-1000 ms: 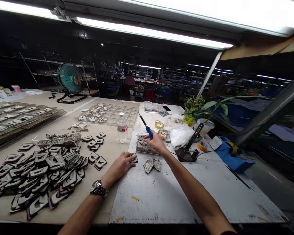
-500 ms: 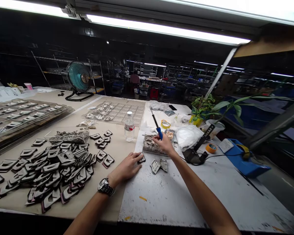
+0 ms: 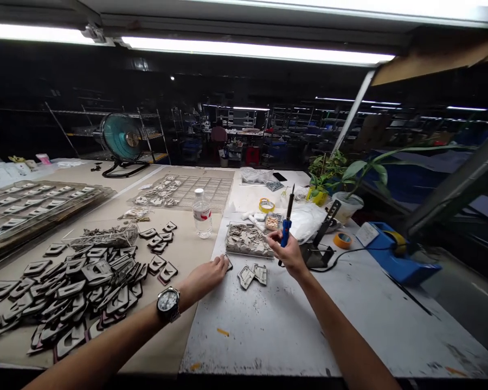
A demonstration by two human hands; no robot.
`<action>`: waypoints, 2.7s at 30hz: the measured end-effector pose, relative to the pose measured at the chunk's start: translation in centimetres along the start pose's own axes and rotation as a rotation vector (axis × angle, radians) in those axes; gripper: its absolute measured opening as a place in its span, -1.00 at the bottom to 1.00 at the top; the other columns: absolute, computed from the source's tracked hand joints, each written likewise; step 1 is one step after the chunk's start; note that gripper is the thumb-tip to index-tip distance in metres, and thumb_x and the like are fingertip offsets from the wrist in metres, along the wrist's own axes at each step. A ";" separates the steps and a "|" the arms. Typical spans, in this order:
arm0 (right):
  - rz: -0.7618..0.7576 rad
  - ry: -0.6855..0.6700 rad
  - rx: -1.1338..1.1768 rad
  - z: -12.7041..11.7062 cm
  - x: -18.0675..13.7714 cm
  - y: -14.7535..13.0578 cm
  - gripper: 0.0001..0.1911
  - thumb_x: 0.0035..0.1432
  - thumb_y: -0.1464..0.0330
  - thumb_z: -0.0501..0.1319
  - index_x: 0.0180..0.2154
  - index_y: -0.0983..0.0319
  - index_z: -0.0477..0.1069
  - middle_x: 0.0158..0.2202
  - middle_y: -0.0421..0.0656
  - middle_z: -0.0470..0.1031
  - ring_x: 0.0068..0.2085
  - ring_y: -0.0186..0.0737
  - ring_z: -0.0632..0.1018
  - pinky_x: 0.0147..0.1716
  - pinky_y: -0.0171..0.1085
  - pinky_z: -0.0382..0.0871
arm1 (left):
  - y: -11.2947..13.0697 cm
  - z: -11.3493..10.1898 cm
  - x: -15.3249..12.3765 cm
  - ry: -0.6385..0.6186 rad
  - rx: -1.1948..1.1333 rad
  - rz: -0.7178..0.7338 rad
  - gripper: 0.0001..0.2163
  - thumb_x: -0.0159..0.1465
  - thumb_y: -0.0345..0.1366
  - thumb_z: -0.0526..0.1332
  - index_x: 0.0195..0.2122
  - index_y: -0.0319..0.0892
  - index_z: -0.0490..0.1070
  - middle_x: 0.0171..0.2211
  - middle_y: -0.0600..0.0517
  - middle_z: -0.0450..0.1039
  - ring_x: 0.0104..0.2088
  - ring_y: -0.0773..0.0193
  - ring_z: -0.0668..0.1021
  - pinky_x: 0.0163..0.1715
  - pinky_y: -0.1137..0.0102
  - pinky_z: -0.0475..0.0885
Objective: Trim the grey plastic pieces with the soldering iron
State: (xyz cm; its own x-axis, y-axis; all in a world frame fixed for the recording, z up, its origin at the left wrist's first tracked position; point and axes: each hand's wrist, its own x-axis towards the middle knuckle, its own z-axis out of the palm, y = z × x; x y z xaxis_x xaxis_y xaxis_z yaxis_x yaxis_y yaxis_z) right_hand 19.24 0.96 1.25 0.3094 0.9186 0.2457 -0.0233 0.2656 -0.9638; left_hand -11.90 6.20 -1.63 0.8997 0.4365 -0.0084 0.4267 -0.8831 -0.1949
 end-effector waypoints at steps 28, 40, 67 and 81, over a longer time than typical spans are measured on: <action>-0.009 0.078 0.227 0.4 -0.6 1.2 -0.50 0.15 0.05 0.57 0.00 0.20 0.65 -0.48 -0.34 0.35 -0.61 -0.47 0.16 -0.69 -0.36 0.06 | 6.6 -3.3 12.0 0.708 -1.818 -0.519 -0.54 0.28 0.14 0.50 -0.25 -0.24 0.59 -0.32 -0.07 0.63 -0.40 0.07 0.76 -0.70 0.47 0.42; 0.153 0.036 0.201 2.9 -2.3 -0.3 -0.43 0.12 -0.07 0.57 -0.02 0.17 0.60 -0.48 -0.37 0.22 -0.57 -0.44 0.11 -0.69 -0.36 0.01 | 8.8 -1.6 9.8 0.728 -1.934 -0.625 -0.56 0.29 0.09 0.52 -0.19 -0.20 0.49 -0.38 -0.01 0.65 -0.41 0.08 0.78 -0.60 0.44 0.55; 0.025 0.067 -0.300 2.9 -3.4 -0.6 -0.59 0.19 -0.04 0.53 -0.22 0.18 0.70 -0.34 -0.14 0.60 -0.32 -0.19 0.49 -0.36 -0.27 0.35 | 8.5 -1.4 8.5 0.613 -2.238 -0.447 -0.56 0.26 -0.10 0.61 0.05 -0.21 0.61 -0.06 -0.05 0.72 0.03 0.07 0.77 0.41 0.01 0.48; 0.091 0.024 -0.139 3.7 -3.6 0.4 -0.54 0.18 -0.05 0.53 -0.18 0.19 0.63 -0.32 -0.17 0.49 -0.36 -0.26 0.44 -0.47 -0.32 0.29 | 8.3 -1.6 8.6 0.637 -2.205 -0.350 -0.59 0.30 -0.04 0.56 0.03 -0.17 0.62 0.07 -0.11 0.72 0.07 0.02 0.76 0.28 0.11 0.60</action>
State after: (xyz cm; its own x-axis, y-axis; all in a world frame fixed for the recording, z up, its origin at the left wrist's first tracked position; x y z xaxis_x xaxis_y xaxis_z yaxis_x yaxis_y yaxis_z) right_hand 14.62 -1.12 0.33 0.3347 0.9293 0.1561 0.0795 0.1372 -0.9873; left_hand -0.43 2.37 -1.74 0.5132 0.8561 0.0604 -0.4620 0.2163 0.8601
